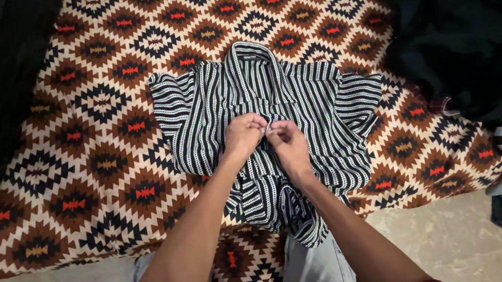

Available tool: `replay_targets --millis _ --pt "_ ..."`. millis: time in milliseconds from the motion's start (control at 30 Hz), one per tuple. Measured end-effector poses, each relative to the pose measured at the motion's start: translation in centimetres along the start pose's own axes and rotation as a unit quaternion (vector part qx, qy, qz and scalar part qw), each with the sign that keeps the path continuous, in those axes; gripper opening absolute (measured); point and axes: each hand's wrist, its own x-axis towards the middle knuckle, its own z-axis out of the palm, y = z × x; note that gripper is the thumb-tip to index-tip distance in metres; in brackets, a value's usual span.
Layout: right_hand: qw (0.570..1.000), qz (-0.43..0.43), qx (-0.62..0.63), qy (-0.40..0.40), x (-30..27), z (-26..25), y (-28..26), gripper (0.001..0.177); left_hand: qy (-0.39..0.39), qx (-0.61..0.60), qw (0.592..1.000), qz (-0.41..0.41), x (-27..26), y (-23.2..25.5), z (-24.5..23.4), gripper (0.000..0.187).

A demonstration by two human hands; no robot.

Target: The person places a folded shirt into a suitcase, buttons and folds another shirt on the bed, and puts it into the suitcase by hand.

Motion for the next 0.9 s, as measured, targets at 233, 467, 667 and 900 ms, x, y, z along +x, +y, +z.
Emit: replay_targets --millis 233,467,667,900 --pt "0.999 -0.034 -0.025 0.010 -0.1 -0.2 0.1 0.009 -0.034 -0.004 0.999 0.007 -0.3 0.6 -0.5 0.012" --pt "0.982 -0.119 -0.128 0.077 -0.1 1.1 2.2 0.015 -0.025 -0.043 0.998 0.036 0.5 -2.3 0.4 0.009" --pt "0.998 -0.059 -0.008 0.012 3.3 0.0 7.1 0.025 -0.032 -0.110 0.989 0.092 4.0 -8.1 1.4 0.010" --pt "0.990 0.076 0.045 -0.114 10.4 -8.8 4.3 0.028 0.095 0.073 0.987 0.106 5.8 -2.6 -7.5 0.014"
